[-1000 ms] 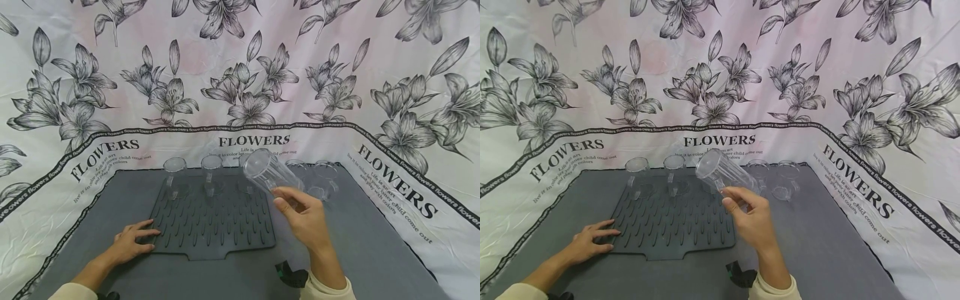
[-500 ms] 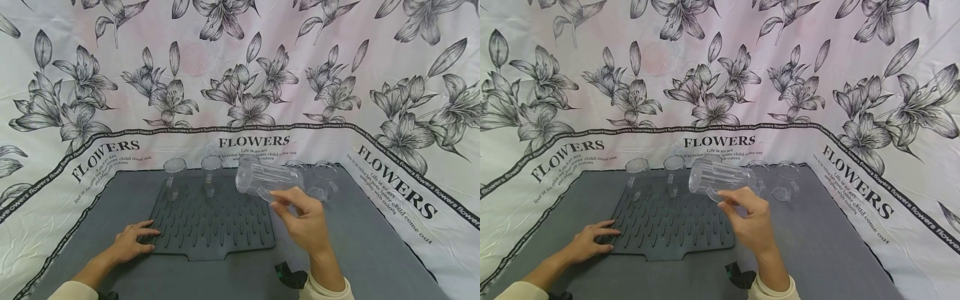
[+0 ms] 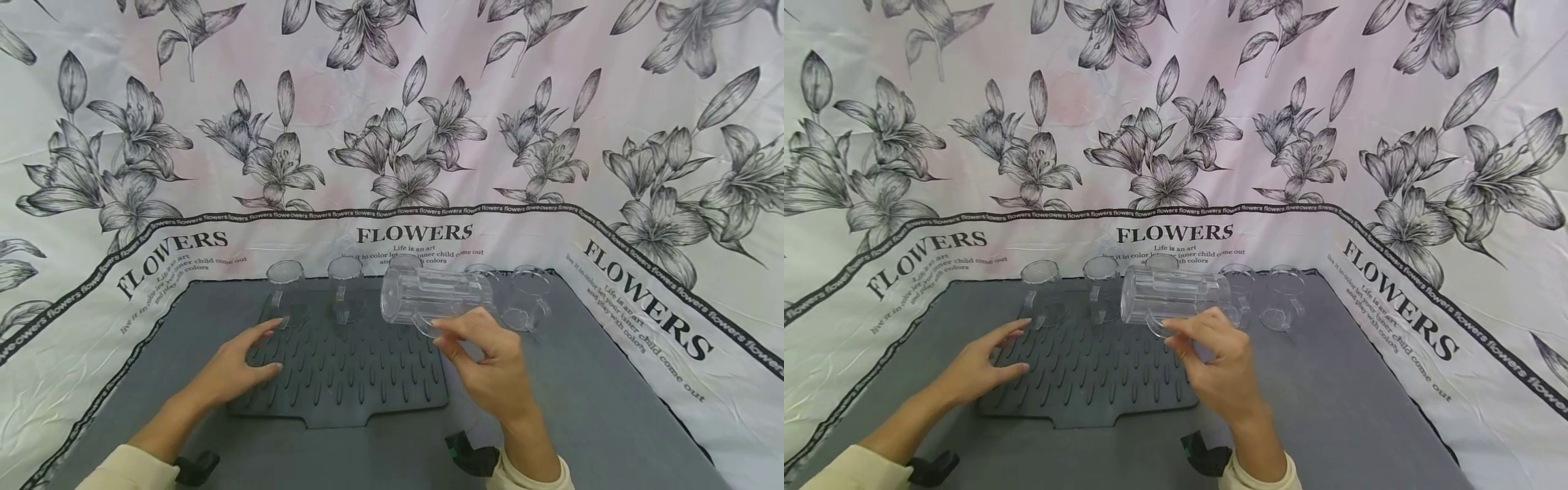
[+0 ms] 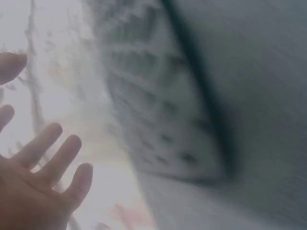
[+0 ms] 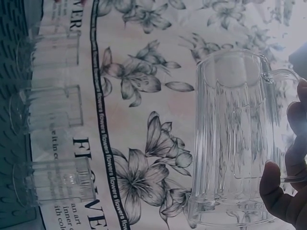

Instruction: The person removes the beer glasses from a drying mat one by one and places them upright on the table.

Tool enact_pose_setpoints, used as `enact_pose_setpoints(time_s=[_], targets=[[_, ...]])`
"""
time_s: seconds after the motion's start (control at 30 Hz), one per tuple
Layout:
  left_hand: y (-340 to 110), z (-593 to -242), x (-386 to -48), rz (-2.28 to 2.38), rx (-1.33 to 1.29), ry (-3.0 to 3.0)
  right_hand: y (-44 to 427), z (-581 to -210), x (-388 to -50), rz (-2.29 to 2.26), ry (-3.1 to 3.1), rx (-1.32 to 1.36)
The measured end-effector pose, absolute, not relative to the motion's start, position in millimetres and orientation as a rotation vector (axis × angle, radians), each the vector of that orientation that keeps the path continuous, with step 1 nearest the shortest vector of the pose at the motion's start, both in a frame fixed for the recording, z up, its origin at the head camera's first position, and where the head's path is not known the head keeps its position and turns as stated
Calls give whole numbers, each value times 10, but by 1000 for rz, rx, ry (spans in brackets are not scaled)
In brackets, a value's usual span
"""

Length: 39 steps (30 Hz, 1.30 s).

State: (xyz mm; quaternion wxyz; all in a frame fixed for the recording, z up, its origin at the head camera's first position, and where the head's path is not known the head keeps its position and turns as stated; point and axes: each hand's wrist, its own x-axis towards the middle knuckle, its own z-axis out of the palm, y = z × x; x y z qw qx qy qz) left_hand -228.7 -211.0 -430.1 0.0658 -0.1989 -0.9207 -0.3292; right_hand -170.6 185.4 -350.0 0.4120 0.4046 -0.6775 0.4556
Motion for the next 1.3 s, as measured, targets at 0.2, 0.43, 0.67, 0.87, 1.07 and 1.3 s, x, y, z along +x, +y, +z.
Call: enact_pose_setpoints(time_s=[0.2,0.43,0.67,0.87,1.07,1.3], targets=[[-1696,-3973,-2253,-1091,-754,-2627,1858,-3488,-1691,1115,-1711,1014],[-1235,-3685,-2200,-1202,-927,-2446,1863,-3484,-1670,1082,-1714,1026],[-842,-3523,-2141,-1308,-1036,-2304,1837,-3474,-1658,1058,-1736,1044],[-681,-3445,-2114,-1329,-1131,-2211,1791,-3491,-1658,1046,-1740,1060],[-625,-3410,-2129,-1289,-1196,-2172,1757,-3502,-1656,1041,-1747,1084],[-599,-3431,-2138,-1281,-1192,-2145,1725,-3526,-1650,1034,-1757,1122]])
